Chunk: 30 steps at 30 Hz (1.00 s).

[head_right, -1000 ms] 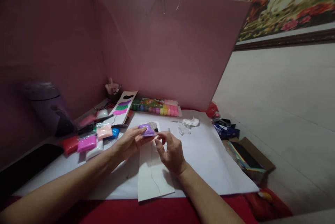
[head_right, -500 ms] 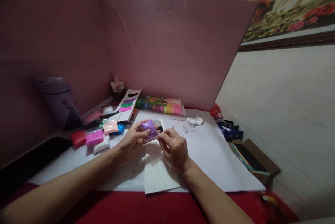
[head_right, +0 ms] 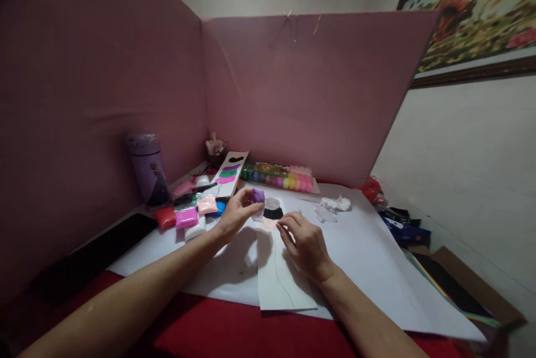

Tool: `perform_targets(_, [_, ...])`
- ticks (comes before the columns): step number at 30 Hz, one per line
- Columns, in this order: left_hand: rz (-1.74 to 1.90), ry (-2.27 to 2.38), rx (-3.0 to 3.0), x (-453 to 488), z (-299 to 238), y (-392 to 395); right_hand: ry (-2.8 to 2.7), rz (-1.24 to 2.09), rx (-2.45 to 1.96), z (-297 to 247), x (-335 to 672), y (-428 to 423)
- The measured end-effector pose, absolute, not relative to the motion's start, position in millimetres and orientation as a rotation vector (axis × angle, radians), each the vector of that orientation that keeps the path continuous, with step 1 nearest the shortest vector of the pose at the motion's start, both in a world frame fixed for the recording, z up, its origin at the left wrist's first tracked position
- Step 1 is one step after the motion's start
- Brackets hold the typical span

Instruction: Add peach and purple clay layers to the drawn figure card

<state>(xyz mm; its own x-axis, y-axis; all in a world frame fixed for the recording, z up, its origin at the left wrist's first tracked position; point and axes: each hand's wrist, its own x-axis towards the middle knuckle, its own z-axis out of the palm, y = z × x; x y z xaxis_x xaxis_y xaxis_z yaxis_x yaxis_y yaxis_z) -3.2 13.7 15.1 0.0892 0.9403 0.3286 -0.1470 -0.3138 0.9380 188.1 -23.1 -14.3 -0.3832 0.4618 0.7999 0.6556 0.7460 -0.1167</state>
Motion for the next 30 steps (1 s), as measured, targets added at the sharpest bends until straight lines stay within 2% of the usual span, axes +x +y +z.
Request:
perform_targets(3, [1.413, 1.057, 1.541, -13.1, 14.3, 26.0, -2.047, -0.27, -0.844, -14.7, 188.1, -22.8])
perform_targets(8, [1.492, 1.144, 1.451, -32.7, 13.3, 49.6, -2.042, -0.261, -0.839, -14.8, 188.2, -22.1])
perform_targets(19, [1.782, 0.889, 0.987, -74.8, 44.4, 69.2, -2.008, -0.249, -0.869, -14.5, 189.6, -21.1])
perform_targets(30, [1.781, 0.723, 0.827, -89.6, 54.8, 66.1, -2.016, -0.252, -0.886, -13.9, 190.1, -20.9])
